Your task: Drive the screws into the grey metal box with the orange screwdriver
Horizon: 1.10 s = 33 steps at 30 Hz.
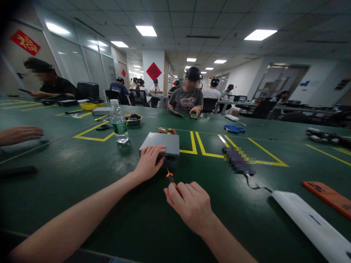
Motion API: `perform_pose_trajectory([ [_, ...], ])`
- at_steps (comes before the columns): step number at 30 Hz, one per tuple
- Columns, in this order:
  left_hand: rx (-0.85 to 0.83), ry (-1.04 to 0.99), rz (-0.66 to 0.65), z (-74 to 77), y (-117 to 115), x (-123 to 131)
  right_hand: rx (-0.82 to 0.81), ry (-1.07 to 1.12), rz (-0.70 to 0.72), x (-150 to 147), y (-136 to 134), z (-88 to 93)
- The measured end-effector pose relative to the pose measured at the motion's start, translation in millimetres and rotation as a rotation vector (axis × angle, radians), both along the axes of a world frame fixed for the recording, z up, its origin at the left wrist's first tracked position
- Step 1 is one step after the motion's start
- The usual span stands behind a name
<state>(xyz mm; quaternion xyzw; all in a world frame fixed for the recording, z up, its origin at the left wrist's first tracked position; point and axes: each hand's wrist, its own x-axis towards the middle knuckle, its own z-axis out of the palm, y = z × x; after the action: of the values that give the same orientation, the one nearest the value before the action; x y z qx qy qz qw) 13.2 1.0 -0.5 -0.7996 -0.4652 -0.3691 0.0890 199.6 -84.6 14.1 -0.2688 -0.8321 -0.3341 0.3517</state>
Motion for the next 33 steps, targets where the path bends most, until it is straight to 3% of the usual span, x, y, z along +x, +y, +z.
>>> perform_pose_trajectory([
  [13, 0.003, -0.001, 0.003, 0.5, -0.5, 1.4, -0.027, -0.013, -0.057, -2.9, -0.1, -4.1],
  [26, 0.019, 0.006, 0.003, 0.1, -0.4, 0.8, -0.221, -0.107, 0.156, -13.0, -6.0, -10.2],
  [33, 0.013, 0.009, 0.004, -0.4, 0.1, 0.7, -0.085, -0.123, 0.065, -13.8, -9.9, -9.3],
])
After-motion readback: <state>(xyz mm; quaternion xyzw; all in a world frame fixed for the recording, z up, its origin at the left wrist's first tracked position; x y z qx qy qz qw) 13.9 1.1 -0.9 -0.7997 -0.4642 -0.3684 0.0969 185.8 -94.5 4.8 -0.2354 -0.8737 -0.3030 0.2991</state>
